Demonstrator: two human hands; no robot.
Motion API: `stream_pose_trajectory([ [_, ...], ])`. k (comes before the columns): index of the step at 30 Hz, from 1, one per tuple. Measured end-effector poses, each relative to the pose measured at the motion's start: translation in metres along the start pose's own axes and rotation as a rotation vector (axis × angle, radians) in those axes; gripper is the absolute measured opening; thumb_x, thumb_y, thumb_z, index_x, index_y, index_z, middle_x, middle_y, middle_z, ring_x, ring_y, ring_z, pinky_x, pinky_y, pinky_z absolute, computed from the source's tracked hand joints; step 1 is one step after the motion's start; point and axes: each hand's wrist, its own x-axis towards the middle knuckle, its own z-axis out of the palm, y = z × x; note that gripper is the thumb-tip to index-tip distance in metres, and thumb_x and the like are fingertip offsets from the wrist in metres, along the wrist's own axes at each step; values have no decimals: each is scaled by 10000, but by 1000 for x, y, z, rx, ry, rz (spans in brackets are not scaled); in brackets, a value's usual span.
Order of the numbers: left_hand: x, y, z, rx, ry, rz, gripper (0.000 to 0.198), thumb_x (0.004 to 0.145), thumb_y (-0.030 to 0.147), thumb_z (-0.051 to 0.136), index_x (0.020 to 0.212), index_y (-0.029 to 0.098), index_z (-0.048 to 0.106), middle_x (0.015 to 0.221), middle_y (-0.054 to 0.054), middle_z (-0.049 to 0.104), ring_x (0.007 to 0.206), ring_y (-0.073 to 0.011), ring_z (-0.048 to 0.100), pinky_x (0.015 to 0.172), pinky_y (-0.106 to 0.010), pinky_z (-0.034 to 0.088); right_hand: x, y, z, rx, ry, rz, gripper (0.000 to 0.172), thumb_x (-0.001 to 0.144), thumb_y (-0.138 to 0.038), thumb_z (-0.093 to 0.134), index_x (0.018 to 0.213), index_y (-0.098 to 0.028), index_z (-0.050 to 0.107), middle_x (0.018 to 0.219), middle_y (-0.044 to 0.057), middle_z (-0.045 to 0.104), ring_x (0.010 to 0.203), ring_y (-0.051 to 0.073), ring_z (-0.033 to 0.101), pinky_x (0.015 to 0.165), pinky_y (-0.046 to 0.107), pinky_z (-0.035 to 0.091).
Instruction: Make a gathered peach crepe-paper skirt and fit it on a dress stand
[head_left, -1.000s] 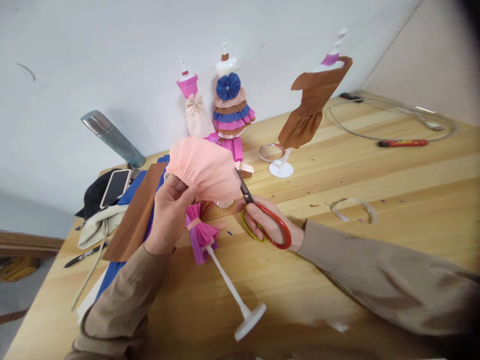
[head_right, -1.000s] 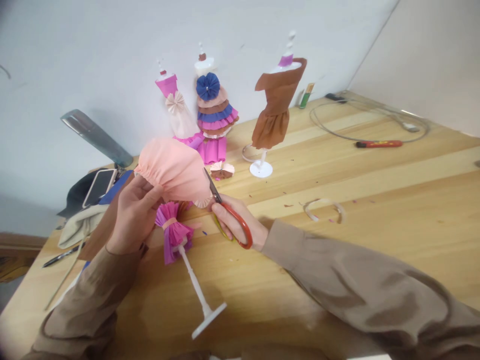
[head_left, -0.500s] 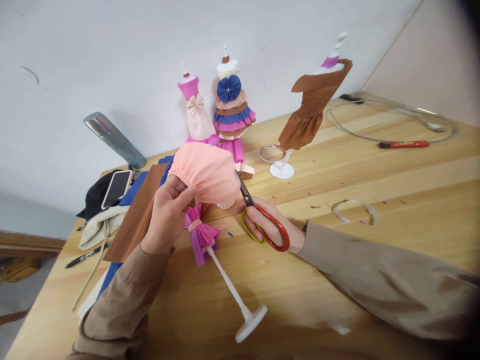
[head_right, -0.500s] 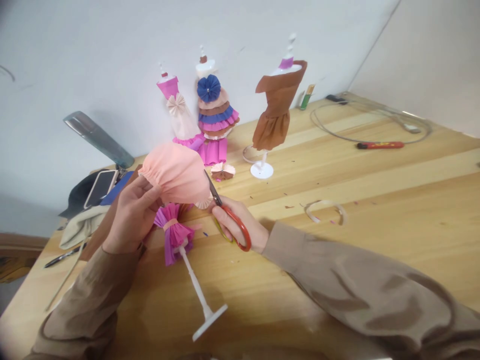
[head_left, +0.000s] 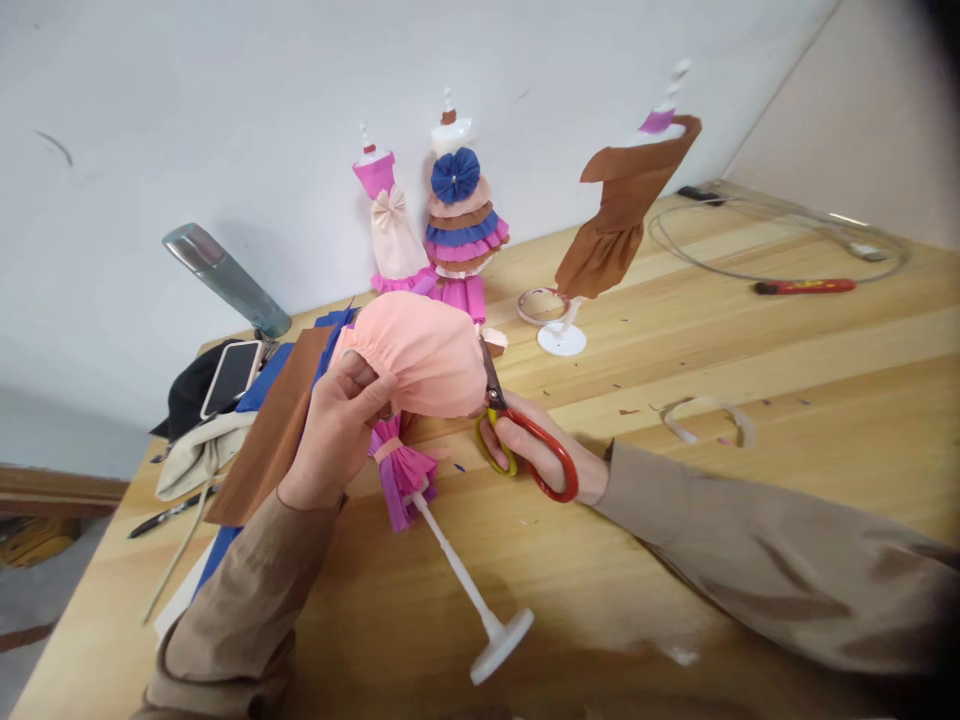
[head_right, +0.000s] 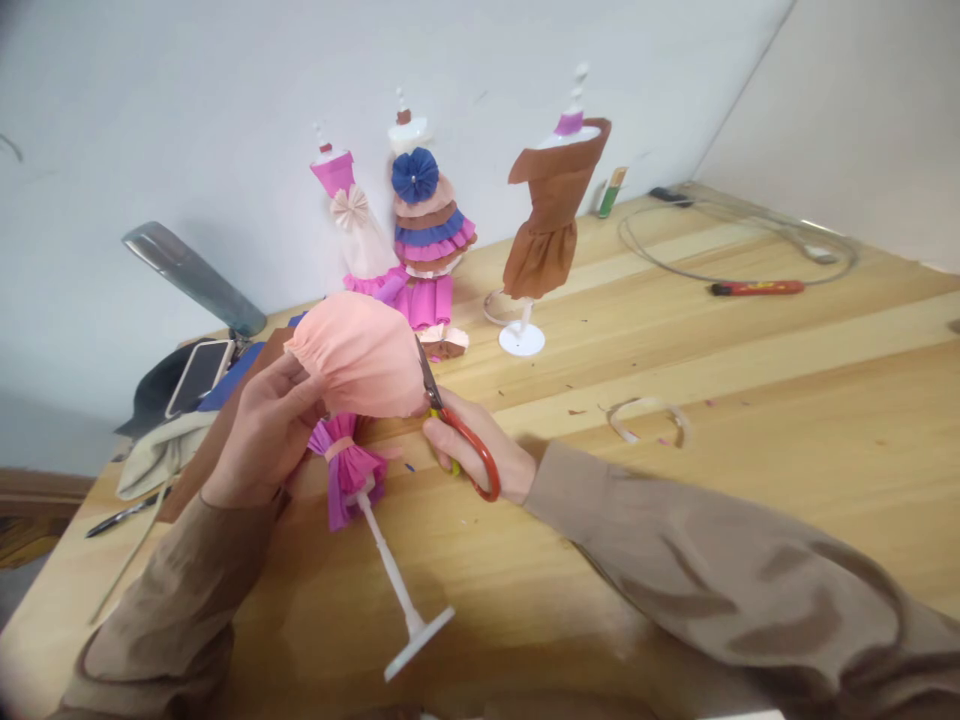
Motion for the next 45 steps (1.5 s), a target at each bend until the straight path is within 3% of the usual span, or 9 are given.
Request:
stream_pose_trajectory([
  [5,-3,0,4,-25,-4,6,202,743,254,793,893,158,696,778,-4,618,553,-61,443,487,-186,329,1,0,-1,-3,-3,-2,599,884,-722,451,1121,-174,501,586,-49,486,498,120,459,518,278,371],
  [14,-6,2,7,-39,-15,-25,243,745,255,788,957,165,711,845,-21,636,580,-67,439,497,-195,315,0,-3,0,-2,6,-16,601,900,-718,424,1125,-166,503,566,-53,473,487,115,426,499,269,351],
  [23,-6,2,8,-20,-12,-21,258,746,256,780,980,169,712,859,-24,646,571,-73,435,498,-208,306,0,0,2,43,54,-15,492,935,-660,431,929,-175,512,529,-65,443,429,95,404,454,256,346],
  [36,-3,0,3,-9,-20,-12,192,754,254,779,903,164,698,718,8,587,529,-64,403,489,-199,325,0,0,8,109,120,62,500,892,-697,472,874,-197,468,424,-112,386,323,67,333,343,196,289],
  [41,-2,1,0,1,-29,-15,264,761,278,777,988,168,700,792,-17,648,562,-79,473,493,-202,357,-1,0,7,101,86,51,479,906,-667,480,893,-189,486,453,-101,408,353,68,355,369,199,308],
  [45,-3,3,-1,-21,-19,-12,203,812,356,733,873,166,692,745,-13,620,580,-94,516,506,-210,392,-2,1,5,113,11,0,481,907,-664,479,960,-186,479,531,-90,434,415,78,408,432,221,341],
])
